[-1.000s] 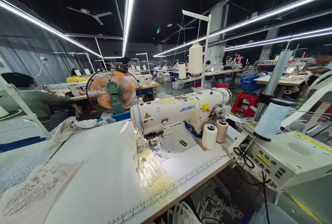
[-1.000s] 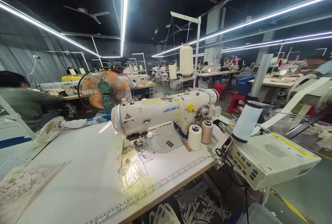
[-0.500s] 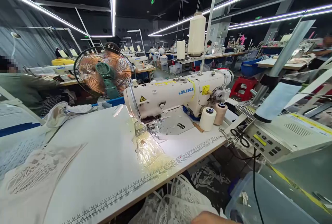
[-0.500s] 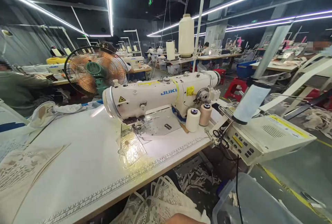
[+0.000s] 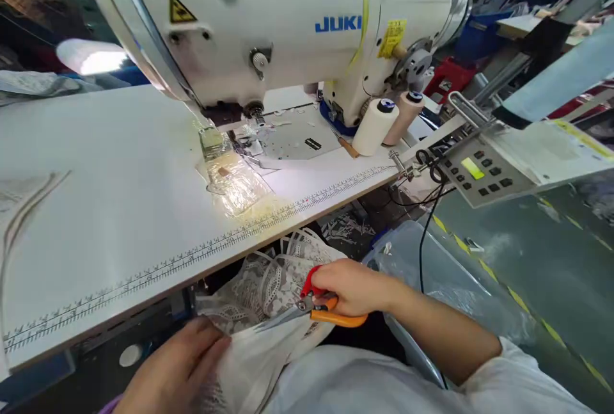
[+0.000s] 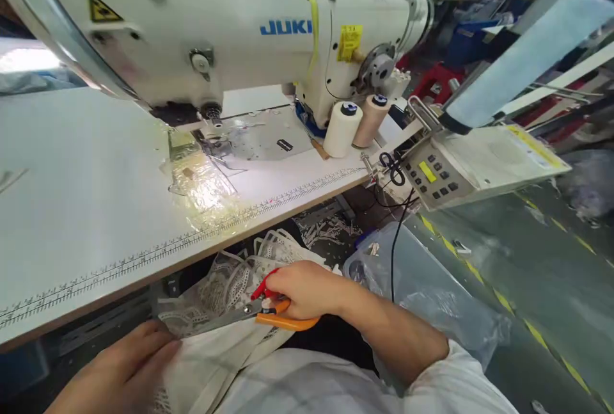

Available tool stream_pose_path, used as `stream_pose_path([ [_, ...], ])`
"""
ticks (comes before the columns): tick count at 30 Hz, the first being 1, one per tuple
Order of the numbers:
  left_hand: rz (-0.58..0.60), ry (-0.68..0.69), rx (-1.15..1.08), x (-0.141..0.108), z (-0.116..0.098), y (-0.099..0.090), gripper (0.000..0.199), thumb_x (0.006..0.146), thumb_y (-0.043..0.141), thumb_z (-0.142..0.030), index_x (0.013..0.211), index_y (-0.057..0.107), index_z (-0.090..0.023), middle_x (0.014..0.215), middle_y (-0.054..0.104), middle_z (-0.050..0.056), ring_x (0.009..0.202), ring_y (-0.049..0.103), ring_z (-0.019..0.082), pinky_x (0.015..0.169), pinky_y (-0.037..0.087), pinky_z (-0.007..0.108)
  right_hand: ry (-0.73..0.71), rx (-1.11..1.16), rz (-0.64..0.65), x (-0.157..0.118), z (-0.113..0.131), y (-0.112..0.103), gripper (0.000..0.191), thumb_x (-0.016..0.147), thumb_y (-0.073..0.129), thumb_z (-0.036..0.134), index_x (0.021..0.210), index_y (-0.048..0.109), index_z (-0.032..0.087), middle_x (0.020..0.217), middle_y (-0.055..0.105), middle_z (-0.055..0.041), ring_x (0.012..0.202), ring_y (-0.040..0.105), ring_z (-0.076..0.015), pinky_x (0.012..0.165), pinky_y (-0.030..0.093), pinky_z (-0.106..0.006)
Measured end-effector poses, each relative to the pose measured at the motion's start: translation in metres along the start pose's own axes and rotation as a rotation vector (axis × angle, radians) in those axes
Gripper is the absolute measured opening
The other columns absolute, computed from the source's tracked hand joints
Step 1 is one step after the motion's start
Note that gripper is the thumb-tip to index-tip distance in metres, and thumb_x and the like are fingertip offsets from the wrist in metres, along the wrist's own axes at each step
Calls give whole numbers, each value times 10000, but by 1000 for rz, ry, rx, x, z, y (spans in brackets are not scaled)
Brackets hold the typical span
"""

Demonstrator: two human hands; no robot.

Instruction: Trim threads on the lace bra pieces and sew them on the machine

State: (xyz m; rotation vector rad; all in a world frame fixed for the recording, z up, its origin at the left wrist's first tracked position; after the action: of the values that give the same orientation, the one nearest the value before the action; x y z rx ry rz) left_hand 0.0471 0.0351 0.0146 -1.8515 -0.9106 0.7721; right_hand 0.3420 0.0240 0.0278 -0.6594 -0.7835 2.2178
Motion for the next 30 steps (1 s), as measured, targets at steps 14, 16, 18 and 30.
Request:
stream_pose_path([
  [14,45,2,-814,52,-94,33,118,802,545,-302,762,608,-210,727,643,-10,685,629,155,608,528,196,-20,66,-6,-7,-3,-23,71,774,601,126,792,534,144,739,544,4,643,455,-115,565,346,-219],
  [16,13,-9,-804,50,-87,38,134,780,577,-340,754,614,-214,722,659,-3,655,632,156,604,535,201,2,78,-27,-9,-5,-26,69,779,588,116,770,524,142,726,529,9,634,443,-111,564,341,-218],
  [18,-7,-16,-779,48,-85,40,148,764,607,-364,786,641,-221,761,682,7,697,645,169,666,544,220,-19,98,-37,-8,-4,-28,94,785,583,133,744,501,152,703,505,22,619,430,-106,558,331,-219],
  [30,60,-378,-1301,48,-111,23,325,595,780,-488,565,645,-194,704,636,-13,688,560,150,663,477,198,-58,66,35,2,9,-47,213,757,597,156,712,391,190,666,436,46,600,412,-111,528,298,-229],
])
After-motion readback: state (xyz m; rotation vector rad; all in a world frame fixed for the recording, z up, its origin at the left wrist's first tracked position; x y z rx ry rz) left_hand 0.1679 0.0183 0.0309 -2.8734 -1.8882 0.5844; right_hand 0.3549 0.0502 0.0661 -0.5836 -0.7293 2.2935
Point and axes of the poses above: each hand's wrist, its own x-axis towards the middle knuckle, its own y-axis out of the palm, z = x × y, the point moved 1 cm from there along x, towards the middle knuckle
